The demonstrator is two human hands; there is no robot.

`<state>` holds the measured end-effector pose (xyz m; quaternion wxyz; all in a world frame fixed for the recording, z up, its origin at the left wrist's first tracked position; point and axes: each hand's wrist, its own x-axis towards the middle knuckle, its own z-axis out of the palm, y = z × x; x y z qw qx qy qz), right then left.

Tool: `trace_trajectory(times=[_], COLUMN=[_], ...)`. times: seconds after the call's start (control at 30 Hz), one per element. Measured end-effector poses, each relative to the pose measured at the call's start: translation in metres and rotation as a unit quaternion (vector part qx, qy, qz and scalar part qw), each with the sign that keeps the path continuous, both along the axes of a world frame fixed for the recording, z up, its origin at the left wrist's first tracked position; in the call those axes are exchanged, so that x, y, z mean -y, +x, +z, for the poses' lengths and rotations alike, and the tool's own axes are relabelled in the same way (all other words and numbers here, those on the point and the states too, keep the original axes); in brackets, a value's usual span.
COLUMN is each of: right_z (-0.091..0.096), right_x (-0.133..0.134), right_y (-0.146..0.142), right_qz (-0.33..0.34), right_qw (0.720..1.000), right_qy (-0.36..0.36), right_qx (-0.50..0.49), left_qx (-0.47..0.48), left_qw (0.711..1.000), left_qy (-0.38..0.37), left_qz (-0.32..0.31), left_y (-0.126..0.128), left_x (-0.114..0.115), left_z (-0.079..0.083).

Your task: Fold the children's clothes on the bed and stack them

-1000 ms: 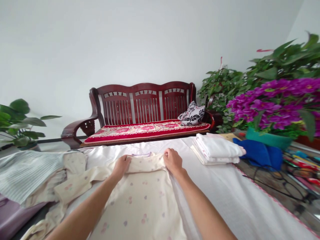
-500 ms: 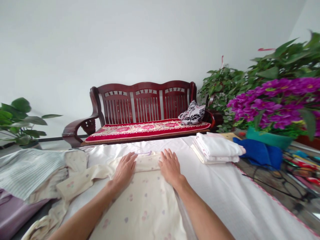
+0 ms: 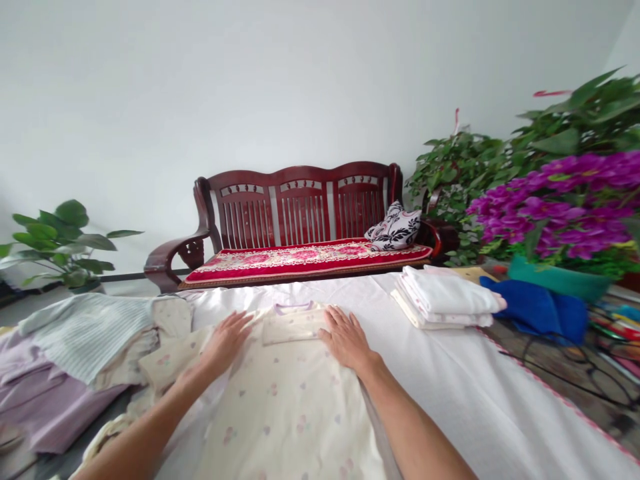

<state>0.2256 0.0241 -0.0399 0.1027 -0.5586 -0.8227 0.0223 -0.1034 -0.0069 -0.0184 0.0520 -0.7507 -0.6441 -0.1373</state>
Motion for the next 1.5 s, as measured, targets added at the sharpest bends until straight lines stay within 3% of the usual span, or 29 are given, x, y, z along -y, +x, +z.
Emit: trace_trajectory(times=[0.13, 0.27, 0.5, 0.6, 0.67, 0.73, 0.8, 0.87, 0.9, 0.97, 1.07, 1.2, 1.37, 1.5], right_z=[-0.003, -0.007, -0.012, -0.01, -0.007, -0.001, 0.005, 0.009, 0.011, 0.012, 0.013, 0.016, 0.02, 0.022], right_x=[-0.002, -0.005, -0.009, -0.008, -0.007, -0.005, -0.001, 0.002, 0.003, 0.003, 0.001, 0.0, -0.002, -0.019], right_y=[0.002, 0.004, 0.006, 0.005, 0.004, 0.002, -0.001, -0.004, -0.006, -0.007, -0.009, -0.019, -0.033, -0.035], right_qz=[0.004, 0.01, 0.03, 0.036, 0.04, 0.032, 0.004, -0.022, -0.023, -0.009, -0.015, -0.066, -0.075, -0.073], right_qw=[0.999, 0.996, 0.989, 0.985, 0.982, 0.981, 0.978, 0.971, 0.968, 0.966, 0.971, 0.972, 0.965, 0.94], right_qy=[0.038, 0.085, 0.133, 0.153, 0.156, 0.144, 0.107, 0.043, 0.013, -0.02, -0.028, -0.038, -0.018, 0.009], right_qx=[-0.014, -0.027, -0.055, -0.073, -0.094, -0.13, -0.182, -0.234, -0.25, -0.257, -0.235, -0.22, -0.251, -0.334], left_qx=[-0.092, -0.179, -0.08, 0.051, 0.197, 0.398, 0.562, 0.647, 0.664, 0.658, 0.561, 0.371, 0.185, 0.064], left_qw=[0.981, 0.963, 0.983, 0.988, 0.973, 0.909, 0.8, 0.713, 0.698, 0.727, 0.825, 0.928, 0.977, 0.993], left_qy=[0.015, -0.059, -0.067, -0.048, -0.058, -0.108, -0.207, -0.259, -0.254, -0.189, -0.066, 0.007, 0.032, -0.01], left_qz=[0.168, 0.195, 0.153, 0.139, 0.103, 0.063, -0.023, -0.081, -0.087, -0.057, 0.006, -0.025, -0.098, -0.097], left_y=[-0.065, -0.097, -0.085, -0.064, -0.04, -0.01, 0.017, 0.035, 0.039, 0.037, 0.018, -0.002, 0.008, 0.021], left_x=[0.023, 0.043, 0.037, 0.025, 0.018, 0.014, 0.011, 0.009, 0.006, 0.0, -0.011, -0.013, -0.004, 0.0], left_z=[0.027, 0.045, 0.056, 0.067, 0.075, 0.081, 0.083, 0.078, 0.072, 0.056, 0.027, 0.001, -0.009, -0.014])
